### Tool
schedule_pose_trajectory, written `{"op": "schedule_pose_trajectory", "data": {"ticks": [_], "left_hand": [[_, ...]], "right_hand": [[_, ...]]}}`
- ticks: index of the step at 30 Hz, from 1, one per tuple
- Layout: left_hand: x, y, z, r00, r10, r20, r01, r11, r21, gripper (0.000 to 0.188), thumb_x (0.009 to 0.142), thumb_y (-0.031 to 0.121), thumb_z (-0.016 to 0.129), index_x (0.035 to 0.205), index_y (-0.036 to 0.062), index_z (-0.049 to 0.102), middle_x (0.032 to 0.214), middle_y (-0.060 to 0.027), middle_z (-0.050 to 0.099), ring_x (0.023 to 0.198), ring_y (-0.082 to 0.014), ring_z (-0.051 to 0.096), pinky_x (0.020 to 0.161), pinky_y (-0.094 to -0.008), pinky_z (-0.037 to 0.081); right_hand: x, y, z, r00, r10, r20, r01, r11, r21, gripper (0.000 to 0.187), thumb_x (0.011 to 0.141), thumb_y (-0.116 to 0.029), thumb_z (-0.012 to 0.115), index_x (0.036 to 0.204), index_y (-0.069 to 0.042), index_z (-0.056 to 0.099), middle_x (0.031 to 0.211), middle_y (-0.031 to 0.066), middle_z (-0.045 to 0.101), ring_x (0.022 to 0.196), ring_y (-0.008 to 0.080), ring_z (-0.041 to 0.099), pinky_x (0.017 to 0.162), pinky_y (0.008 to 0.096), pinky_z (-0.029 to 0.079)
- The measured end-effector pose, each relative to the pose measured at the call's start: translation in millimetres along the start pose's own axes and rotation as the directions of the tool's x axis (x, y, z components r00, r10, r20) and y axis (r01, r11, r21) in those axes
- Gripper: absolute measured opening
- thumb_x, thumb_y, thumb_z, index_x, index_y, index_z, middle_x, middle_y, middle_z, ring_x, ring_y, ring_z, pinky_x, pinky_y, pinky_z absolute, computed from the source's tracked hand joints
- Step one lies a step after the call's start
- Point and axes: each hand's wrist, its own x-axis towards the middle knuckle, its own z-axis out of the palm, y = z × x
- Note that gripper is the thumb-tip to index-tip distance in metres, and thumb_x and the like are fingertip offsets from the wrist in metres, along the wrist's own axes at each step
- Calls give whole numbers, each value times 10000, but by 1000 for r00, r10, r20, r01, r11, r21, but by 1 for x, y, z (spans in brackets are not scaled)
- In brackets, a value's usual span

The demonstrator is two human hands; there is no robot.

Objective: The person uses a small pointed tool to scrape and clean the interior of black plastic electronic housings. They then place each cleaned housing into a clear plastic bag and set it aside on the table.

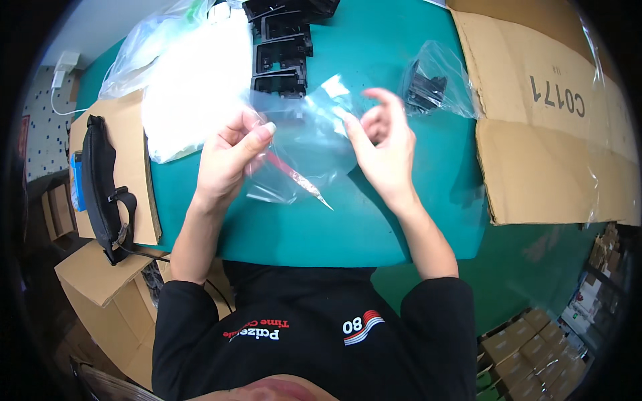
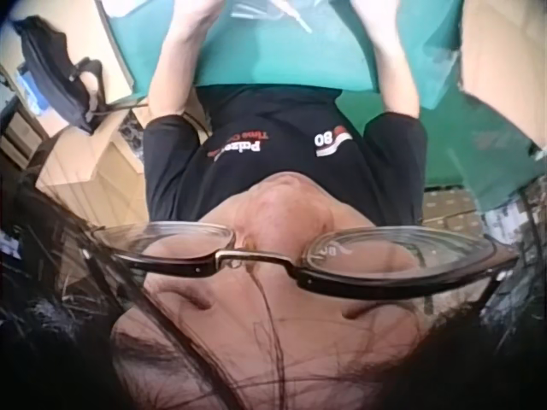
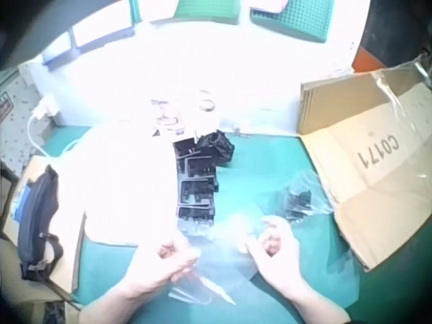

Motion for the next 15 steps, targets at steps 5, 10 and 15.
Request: {"op": "schedule_pose_trajectory", "data": {"ticks": [5,10,15], "left_hand": [[-7,-18,17,994,109,-7,-102,949,299,311,856,116,819,703,85,550,599,79,521,530,12,410,466,-204,302],[-7,-45,29,990,-19,137,3,993,115,354,835,273,843,755,93,549,602,56,509,546,-13,461,502,-212,347],[-4,-25,16,977,-160,143,131,972,193,279,882,152,792,836,79,527,721,40,531,616,-38,540,554,-191,427]], "right_hand": [[-20,1,-3,818,-576,5,575,817,-42,395,770,-215,838,979,-2,579,813,68,532,673,159,488,614,285,423],[-39,-6,18,892,-116,437,24,977,212,280,875,-187,790,899,-41,551,777,4,595,655,59,556,569,239,457],[-24,-3,2,815,-84,574,-56,974,221,139,975,-20,629,878,-31,531,762,-22,605,660,33,579,576,222,476]]}}
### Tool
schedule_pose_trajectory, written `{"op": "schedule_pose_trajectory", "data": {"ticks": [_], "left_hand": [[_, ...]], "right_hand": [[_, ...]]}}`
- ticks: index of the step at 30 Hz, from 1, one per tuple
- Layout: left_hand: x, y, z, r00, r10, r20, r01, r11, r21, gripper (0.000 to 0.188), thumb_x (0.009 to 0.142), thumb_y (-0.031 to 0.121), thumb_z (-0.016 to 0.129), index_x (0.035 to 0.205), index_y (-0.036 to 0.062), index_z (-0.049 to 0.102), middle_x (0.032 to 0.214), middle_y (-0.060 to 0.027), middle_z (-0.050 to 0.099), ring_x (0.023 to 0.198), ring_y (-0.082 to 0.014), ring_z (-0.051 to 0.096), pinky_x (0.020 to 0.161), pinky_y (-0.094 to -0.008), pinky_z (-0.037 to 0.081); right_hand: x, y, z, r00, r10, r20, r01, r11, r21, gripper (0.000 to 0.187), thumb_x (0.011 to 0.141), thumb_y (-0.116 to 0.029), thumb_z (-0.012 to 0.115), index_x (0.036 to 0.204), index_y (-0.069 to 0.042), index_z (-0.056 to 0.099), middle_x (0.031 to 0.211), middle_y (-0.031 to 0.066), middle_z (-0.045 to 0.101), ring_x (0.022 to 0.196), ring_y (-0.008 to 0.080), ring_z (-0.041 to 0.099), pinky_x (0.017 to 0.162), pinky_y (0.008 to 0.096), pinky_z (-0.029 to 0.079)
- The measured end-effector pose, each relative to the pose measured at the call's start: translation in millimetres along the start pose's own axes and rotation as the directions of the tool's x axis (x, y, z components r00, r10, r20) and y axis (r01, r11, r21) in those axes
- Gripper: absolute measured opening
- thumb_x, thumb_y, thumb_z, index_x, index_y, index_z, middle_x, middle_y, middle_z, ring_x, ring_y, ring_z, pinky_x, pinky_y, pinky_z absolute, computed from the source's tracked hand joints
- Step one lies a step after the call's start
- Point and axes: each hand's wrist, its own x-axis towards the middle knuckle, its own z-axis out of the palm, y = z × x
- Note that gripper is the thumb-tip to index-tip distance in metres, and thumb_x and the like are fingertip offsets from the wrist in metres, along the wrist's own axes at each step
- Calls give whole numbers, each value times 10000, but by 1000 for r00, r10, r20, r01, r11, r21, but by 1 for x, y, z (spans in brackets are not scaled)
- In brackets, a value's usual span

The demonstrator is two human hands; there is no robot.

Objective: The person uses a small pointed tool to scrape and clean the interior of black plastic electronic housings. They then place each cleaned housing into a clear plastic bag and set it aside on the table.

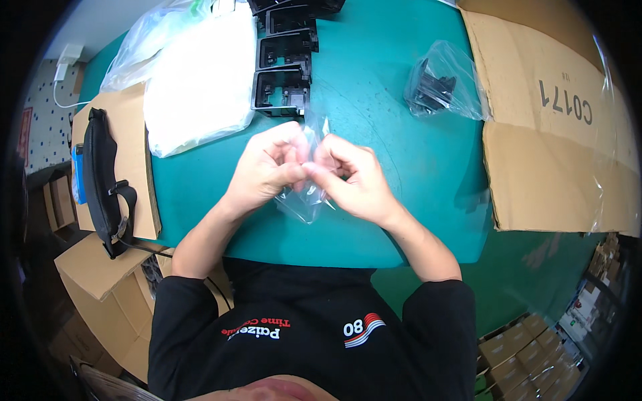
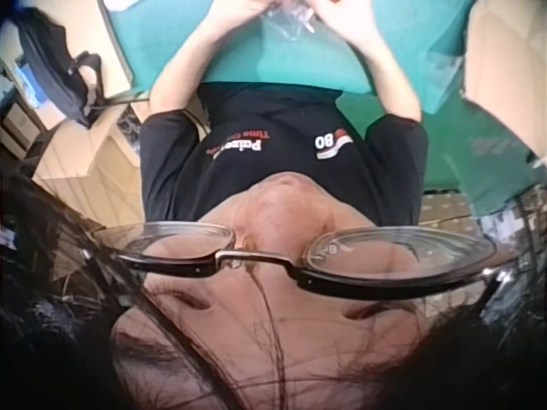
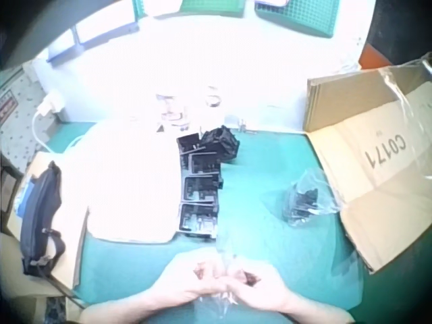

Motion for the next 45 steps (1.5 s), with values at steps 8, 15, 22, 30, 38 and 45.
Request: {"op": "schedule_pose_trajectory", "data": {"ticks": [8,15,22,30,38,45], "left_hand": [[0,12,1,877,468,-105,-294,697,654,319,838,-5,731,714,57,444,666,-4,445,619,-99,497,575,-249,389],[2,-5,14,748,664,7,-356,392,848,186,823,-114,639,932,-1,538,1051,-170,620,845,-280,666,723,-375,538],[-2,-6,24,855,503,-122,-264,626,734,542,816,-86,683,1310,12,484,961,-114,661,802,-217,681,647,-335,535],[1,0,11,689,722,-61,-204,274,940,372,780,-53,672,1135,25,596,867,-104,652,770,-293,682,653,-379,542],[2,31,-18,751,600,277,-584,406,703,692,706,278,904,1291,54,611,1211,-151,597,1065,-277,600,785,-330,537],[11,15,-24,744,662,90,-144,28,989,410,711,152,845,1076,55,688,1425,-186,505,1319,-404,485,1042,-496,427]], "right_hand": [[6,-2,3,899,-56,-434,113,988,108,264,856,148,588,1022,-24,476,989,48,542,897,100,577,775,260,551],[4,11,-3,853,-38,-520,-66,982,-179,145,842,97,608,886,-33,562,631,-74,365,584,10,332,523,205,269],[5,8,10,883,-309,-352,137,889,-436,225,798,118,667,788,-8,482,877,92,518,749,131,528,572,244,446],[4,-3,-6,879,-334,-341,45,770,-637,224,714,156,586,823,-21,502,718,68,494,534,158,461,502,301,395],[1,-21,-14,940,-327,-98,214,787,-579,694,682,164,549,1335,-65,604,998,121,706,670,231,632,618,339,538],[12,-6,-33,889,-169,-425,-13,919,-393,423,841,112,464,1197,34,678,1080,103,737,850,122,652,751,264,515]]}}
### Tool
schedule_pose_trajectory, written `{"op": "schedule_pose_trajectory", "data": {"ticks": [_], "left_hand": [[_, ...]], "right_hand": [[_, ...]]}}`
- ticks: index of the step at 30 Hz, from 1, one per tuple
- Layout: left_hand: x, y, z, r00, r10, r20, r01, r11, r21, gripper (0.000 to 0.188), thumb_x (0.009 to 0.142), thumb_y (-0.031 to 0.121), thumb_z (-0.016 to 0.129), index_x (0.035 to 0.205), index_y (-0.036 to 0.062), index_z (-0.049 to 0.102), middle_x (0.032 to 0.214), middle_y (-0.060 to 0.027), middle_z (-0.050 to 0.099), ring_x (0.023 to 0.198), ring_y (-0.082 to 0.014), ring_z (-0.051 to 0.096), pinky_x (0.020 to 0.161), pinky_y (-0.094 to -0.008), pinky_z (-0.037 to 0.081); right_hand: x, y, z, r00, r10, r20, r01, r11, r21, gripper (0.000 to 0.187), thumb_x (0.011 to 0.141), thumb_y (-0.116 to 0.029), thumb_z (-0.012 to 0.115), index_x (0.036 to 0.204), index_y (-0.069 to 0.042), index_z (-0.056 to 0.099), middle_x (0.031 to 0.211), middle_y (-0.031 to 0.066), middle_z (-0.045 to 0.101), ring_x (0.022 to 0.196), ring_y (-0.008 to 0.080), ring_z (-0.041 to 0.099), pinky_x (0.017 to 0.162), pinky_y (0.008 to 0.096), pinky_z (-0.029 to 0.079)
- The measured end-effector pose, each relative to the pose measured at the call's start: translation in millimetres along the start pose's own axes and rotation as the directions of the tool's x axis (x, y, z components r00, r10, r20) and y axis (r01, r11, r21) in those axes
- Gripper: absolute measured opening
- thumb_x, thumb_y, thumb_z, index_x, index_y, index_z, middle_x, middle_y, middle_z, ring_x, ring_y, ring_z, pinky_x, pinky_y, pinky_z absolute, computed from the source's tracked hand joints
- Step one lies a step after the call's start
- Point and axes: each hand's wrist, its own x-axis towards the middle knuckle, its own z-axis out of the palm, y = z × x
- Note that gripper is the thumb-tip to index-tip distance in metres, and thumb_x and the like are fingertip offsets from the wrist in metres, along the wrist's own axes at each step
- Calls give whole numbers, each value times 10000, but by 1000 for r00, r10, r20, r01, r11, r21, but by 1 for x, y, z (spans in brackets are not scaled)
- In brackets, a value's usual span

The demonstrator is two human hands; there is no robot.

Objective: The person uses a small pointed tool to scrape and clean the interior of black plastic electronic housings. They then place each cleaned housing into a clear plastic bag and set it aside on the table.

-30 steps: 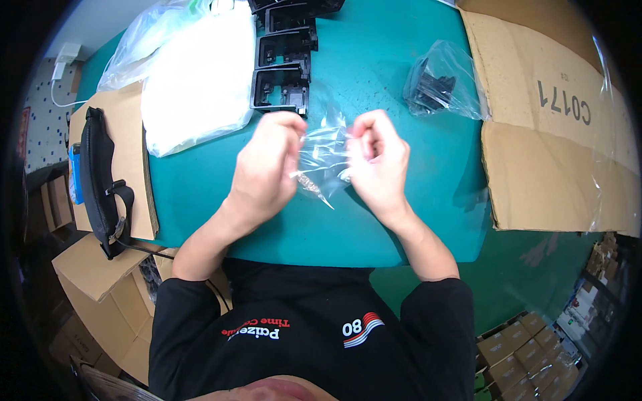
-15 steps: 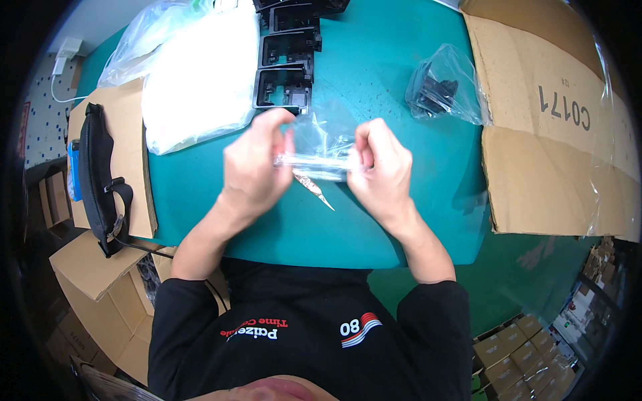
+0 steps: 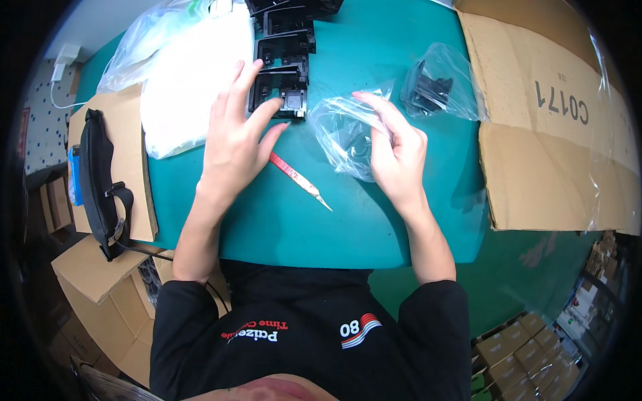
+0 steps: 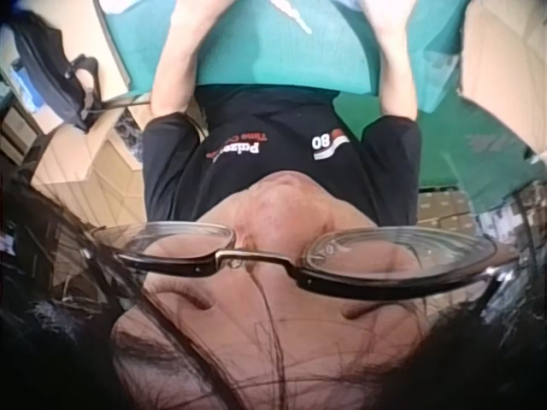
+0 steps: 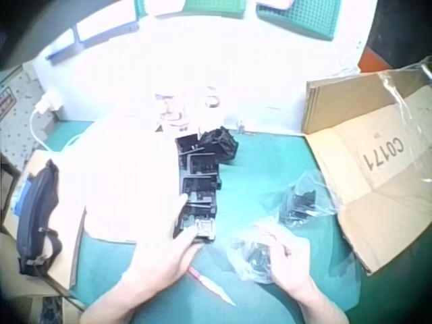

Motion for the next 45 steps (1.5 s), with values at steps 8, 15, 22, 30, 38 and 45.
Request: {"op": "schedule_pose_trajectory", "data": {"ticks": [8,15,22,30,38,45], "left_hand": [[-3,2,-5,988,-59,-141,14,954,-301,503,601,-27,799,1072,68,647,1219,-151,569,1121,-360,564,947,-434,475],[-10,31,5,970,62,-234,-200,750,-630,601,621,105,890,1180,53,676,1183,-157,509,1110,-313,562,1002,-442,485],[-6,28,8,994,42,-105,-95,820,-564,628,573,59,851,1166,50,645,1432,-244,455,1335,-443,468,1073,-495,449],[-7,25,3,998,40,46,-15,893,-450,620,567,-4,814,1155,3,616,1359,-229,539,1206,-393,587,973,-422,534],[-6,33,-2,998,-42,-49,22,930,-367,562,551,3,838,1031,-34,549,1260,-214,592,1096,-379,623,912,-412,538],[-12,33,8,994,5,-110,-32,968,-249,571,537,-17,828,1033,-17,544,1184,-203,601,1022,-357,627,840,-417,533]], "right_hand": [[3,-1,0,944,328,-34,-320,936,148,280,1001,-78,562,1244,2,676,722,-11,602,589,43,542,527,216,432],[-6,2,10,978,134,159,-177,938,298,398,1033,-150,545,1397,10,559,855,-26,589,789,37,536,708,202,445],[-5,3,7,946,166,277,-284,835,471,408,1073,-175,453,1420,22,539,1174,54,660,997,98,592,904,241,462],[-7,-9,11,996,-84,0,83,987,-140,302,958,3,595,1247,18,678,913,103,695,814,127,656,742,282,529],[-9,5,23,913,-375,-161,319,902,-292,234,774,81,693,979,-5,622,760,86,616,573,190,584,544,307,490],[-18,-8,24,957,-288,-44,268,928,-260,209,751,77,701,875,-30,572,687,52,565,570,169,571,530,291,476]]}}
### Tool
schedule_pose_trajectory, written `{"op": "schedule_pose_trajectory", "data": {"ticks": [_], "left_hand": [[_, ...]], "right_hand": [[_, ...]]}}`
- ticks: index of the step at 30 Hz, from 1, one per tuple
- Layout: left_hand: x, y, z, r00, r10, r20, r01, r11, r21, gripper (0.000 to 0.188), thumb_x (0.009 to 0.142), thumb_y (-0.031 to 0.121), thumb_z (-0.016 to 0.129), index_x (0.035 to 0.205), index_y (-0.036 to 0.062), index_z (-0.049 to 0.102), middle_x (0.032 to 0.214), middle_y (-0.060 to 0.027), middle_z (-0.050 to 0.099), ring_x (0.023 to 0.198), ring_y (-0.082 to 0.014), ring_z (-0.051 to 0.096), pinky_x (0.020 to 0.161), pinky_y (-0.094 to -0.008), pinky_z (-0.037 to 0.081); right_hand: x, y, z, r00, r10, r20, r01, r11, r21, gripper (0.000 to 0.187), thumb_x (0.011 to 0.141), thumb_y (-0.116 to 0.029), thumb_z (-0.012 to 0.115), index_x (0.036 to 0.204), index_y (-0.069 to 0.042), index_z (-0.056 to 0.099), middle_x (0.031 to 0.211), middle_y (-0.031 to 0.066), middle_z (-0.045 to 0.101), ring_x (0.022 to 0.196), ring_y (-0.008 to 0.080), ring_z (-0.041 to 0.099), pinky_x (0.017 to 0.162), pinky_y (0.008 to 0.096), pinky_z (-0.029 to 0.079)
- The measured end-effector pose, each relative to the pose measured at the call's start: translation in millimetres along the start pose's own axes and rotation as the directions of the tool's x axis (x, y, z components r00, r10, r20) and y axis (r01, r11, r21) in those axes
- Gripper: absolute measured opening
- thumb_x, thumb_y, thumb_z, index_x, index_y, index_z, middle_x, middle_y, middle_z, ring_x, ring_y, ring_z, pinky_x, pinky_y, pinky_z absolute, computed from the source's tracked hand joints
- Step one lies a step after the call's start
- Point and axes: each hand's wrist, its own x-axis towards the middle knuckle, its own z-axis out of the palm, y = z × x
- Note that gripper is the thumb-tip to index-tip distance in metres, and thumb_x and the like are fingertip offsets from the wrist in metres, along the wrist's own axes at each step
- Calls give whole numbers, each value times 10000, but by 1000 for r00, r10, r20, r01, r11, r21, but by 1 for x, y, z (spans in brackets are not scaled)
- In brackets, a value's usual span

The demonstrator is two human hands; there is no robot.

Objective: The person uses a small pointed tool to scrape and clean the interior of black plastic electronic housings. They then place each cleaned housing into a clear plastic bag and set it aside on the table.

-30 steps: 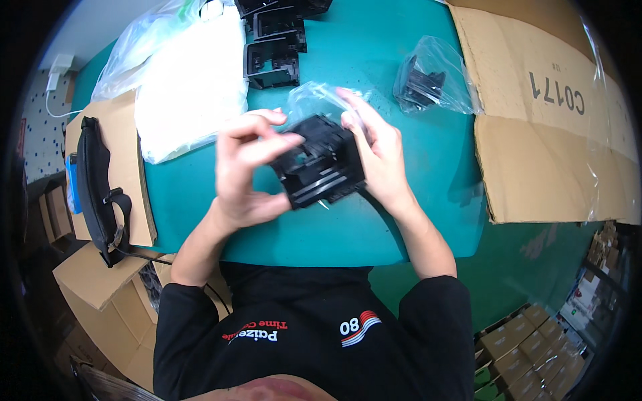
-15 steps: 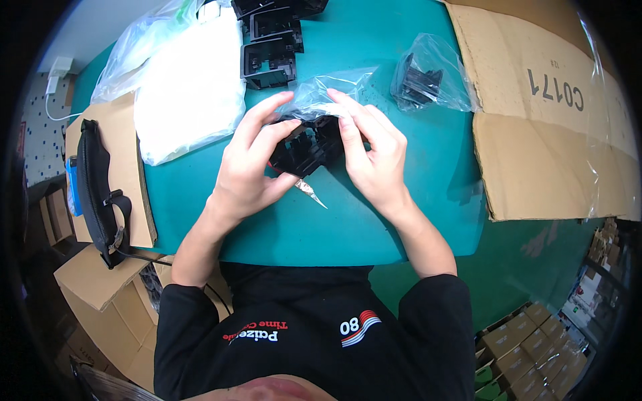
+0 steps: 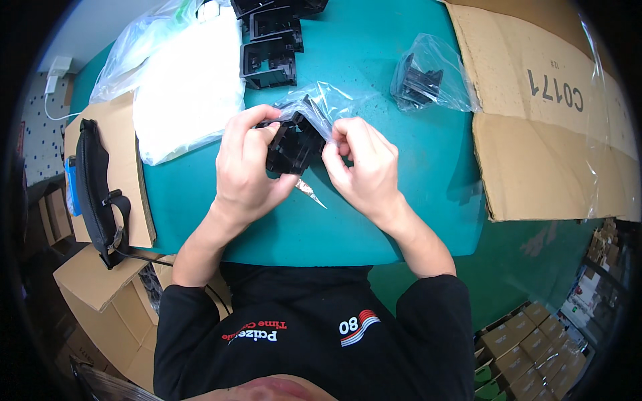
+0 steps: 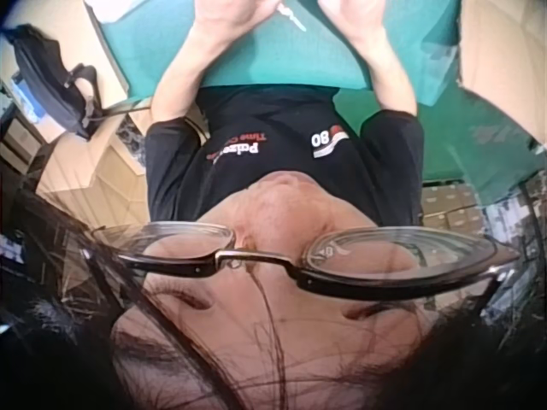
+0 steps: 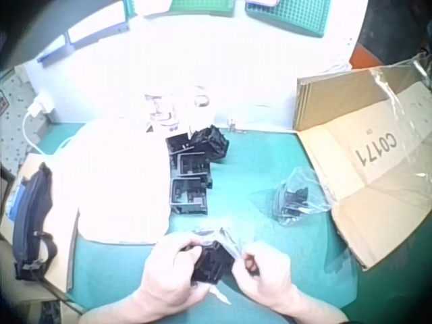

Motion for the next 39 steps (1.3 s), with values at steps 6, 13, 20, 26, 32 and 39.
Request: {"op": "schedule_pose_trajectory", "data": {"ticks": [6,13,20,26,32,39], "left_hand": [[2,1,2,995,32,-99,-34,999,-15,480,551,-35,738,1006,-52,583,1146,-201,597,1049,-390,614,876,-452,522],[6,-1,4,986,167,14,-168,986,9,470,577,-34,734,1024,-48,591,1180,-209,596,1086,-395,613,923,-464,518],[0,0,-1,995,35,-97,-42,997,-67,600,463,64,827,1025,6,624,1065,-152,560,921,-338,576,777,-431,477],[-3,1,3,973,66,-223,-25,983,181,656,435,124,855,1036,18,617,1022,-133,532,869,-308,542,724,-414,452],[1,0,11,959,-64,-277,28,991,-132,651,498,160,912,1001,-5,532,957,-157,495,843,-325,515,704,-398,449],[-10,-10,26,911,-190,-366,100,963,-250,693,572,210,933,1061,-9,494,1004,-157,493,897,-313,508,783,-405,435]], "right_hand": [[5,4,1,999,11,44,-11,1000,14,207,725,76,688,854,-26,561,722,66,534,593,166,548,556,302,476],[1,-4,-5,999,-44,18,41,986,159,173,706,74,687,782,-23,566,715,67,536,596,193,552,539,299,455],[-1,5,0,954,-242,-177,237,970,-51,245,655,110,708,811,-19,571,773,102,550,646,237,576,555,335,470],[-11,-9,12,999,-40,4,40,995,93,226,698,105,676,786,-19,509,784,128,522,675,282,584,582,358,484],[-12,-2,25,976,-85,-200,106,989,99,235,701,109,686,785,-18,507,782,124,511,648,267,545,555,361,460],[-21,-18,32,956,207,208,-251,944,213,173,761,-13,696,827,-9,536,702,119,540,577,253,582,547,351,493]]}}
